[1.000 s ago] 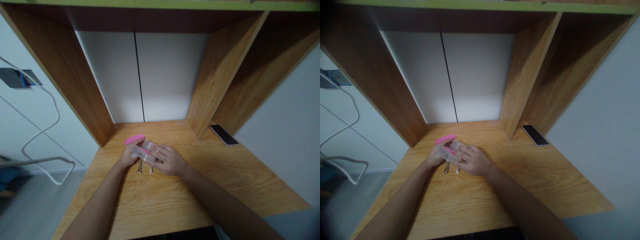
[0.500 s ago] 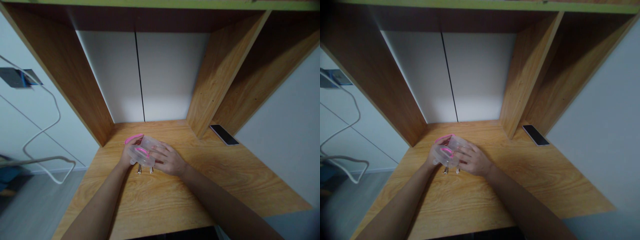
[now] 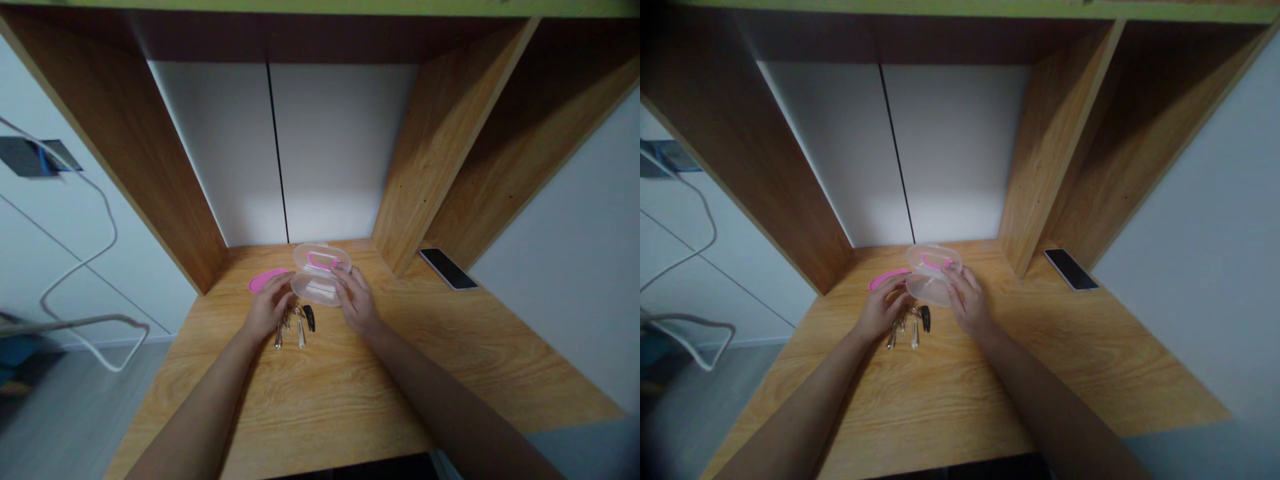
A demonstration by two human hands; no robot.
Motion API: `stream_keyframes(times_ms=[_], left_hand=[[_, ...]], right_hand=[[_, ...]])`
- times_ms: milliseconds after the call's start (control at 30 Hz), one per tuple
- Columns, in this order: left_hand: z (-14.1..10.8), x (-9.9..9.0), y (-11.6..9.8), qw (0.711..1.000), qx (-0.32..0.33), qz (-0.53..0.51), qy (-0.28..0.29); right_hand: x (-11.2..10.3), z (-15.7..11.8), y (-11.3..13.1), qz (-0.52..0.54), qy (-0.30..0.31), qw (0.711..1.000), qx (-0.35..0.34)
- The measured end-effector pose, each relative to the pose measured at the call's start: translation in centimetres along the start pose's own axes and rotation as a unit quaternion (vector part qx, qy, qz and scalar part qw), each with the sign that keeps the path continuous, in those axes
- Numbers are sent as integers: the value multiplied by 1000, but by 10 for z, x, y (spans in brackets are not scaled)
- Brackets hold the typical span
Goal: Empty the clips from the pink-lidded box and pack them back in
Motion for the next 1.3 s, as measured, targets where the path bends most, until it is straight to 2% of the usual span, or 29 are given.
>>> stream_keyframes(times_ms=[100,233,367,533,633,733,833,933,1067,1300], left_hand=[[1,7,-17,998,38,27,31],[1,15,-26,999,28,5,46],[1,18,-19,999,-10,-9,34],[1,16,-3,998,-39,34,21],[1,14,5,997,-46,61,13],[1,13,10,996,-56,65,14],[2,14,13,996,-66,54,23],[2,14,15,997,-73,32,19],[1,12,17,996,-81,29,2],[-2,1,16,993,-59,99,-14]], right_hand=[[1,2,-19,49,-8,996,68],[5,2,-35,60,-17,992,107],[11,2,-42,47,-22,992,118],[19,1,-44,31,13,992,121],[11,2,-38,-38,-5,993,112],[2,4,-20,-123,-24,989,75],[7,6,-1,-150,14,988,26],[15,6,9,-155,53,986,-1],[23,3,3,-156,84,984,-10],[35,-4,-4,-88,155,983,-44]])
Point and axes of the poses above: each hand's wrist, its own z-axis towards the middle knuckle, its own x-axis out of the palm, y = z × x, the point moved 8 cm from there along z, towards the middle knuckle, and after that the axes turned 1 degree about y, right-handed, at the moved point
